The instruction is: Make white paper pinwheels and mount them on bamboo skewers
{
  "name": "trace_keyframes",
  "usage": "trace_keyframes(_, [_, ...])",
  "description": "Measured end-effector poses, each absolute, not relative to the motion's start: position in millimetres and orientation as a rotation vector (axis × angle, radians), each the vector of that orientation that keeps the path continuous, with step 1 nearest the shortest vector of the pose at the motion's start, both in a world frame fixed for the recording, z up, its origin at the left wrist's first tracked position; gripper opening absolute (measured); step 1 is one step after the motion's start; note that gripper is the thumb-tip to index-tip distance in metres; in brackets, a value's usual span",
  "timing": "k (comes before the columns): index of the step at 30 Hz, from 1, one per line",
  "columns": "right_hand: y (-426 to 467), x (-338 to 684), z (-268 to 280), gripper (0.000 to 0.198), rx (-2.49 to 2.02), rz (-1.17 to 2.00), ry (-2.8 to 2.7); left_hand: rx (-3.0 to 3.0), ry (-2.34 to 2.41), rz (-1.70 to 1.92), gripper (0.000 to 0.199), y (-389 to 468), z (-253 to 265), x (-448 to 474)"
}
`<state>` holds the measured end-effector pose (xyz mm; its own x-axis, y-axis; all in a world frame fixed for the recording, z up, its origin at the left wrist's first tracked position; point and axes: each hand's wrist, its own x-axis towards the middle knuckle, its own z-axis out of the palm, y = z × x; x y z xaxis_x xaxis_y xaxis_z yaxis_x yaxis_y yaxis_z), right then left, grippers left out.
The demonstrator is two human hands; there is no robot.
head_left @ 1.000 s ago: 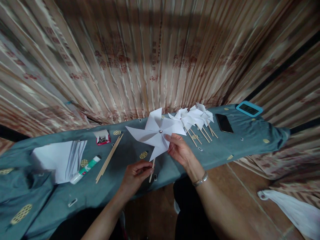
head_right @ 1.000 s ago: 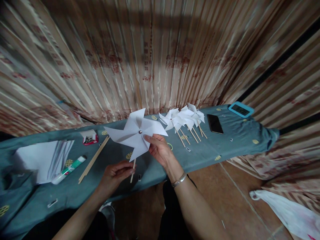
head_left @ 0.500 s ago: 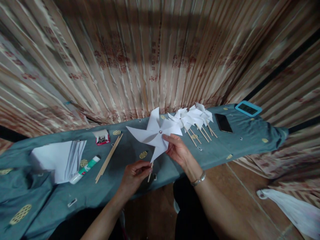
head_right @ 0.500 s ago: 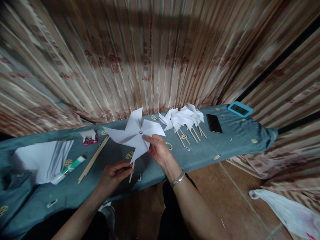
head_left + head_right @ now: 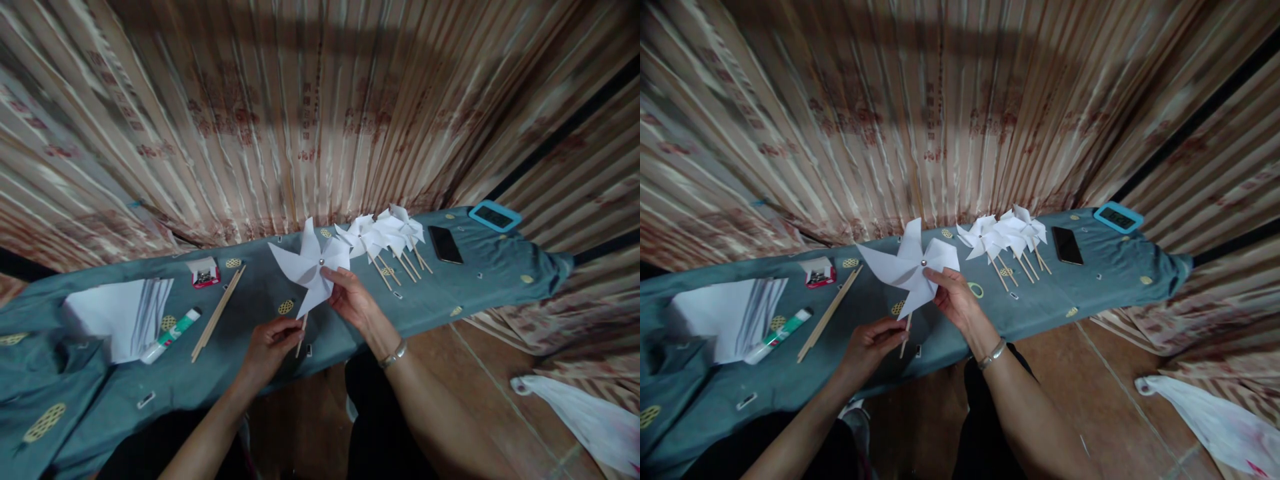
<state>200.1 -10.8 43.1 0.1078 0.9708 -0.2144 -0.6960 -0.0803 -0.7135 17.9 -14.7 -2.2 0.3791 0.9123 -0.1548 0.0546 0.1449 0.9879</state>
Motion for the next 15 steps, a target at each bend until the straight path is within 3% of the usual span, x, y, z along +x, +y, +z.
trace_keyframes(5, [-12.8, 200.1, 44.7, 0.035, -0.805, 1.455, -0.423, 1.276, 1.019, 0.796, 0.019, -12.1, -0.6, 14.9])
trace_keyframes(15, [-18.1, 209.0, 42.2, 0.029, -0.899, 1.423, -0.483, 1.276, 0.981, 0.815, 0.018, -10.4, 7.7, 9.8])
